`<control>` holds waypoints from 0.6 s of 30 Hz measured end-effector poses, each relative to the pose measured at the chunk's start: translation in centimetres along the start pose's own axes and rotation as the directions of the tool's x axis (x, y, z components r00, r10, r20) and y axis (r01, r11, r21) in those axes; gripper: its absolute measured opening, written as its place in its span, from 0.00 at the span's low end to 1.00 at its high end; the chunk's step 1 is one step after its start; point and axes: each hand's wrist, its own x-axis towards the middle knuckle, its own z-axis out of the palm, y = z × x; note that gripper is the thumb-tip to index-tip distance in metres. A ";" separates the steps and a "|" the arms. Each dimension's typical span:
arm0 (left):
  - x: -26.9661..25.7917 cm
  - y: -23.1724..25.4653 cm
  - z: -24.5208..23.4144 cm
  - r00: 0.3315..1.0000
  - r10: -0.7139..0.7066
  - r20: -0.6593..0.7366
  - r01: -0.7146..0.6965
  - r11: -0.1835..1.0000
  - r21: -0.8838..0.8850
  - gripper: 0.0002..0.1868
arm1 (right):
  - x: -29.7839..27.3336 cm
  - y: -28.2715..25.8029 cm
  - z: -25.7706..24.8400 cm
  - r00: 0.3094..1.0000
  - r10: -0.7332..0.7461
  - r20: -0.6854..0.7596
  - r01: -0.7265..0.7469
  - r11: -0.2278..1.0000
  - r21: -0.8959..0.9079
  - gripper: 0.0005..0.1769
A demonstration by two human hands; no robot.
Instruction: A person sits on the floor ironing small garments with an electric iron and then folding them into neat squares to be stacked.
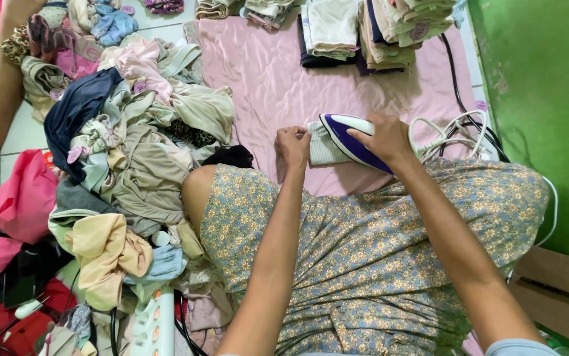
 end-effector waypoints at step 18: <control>-6.5 2.9 -5.7 0.892 -0.305 0.333 0.229 0.941 0.248 0.08 | 0.4 4.0 4.8 0.890 -0.438 0.125 0.450 0.806 -0.384 0.30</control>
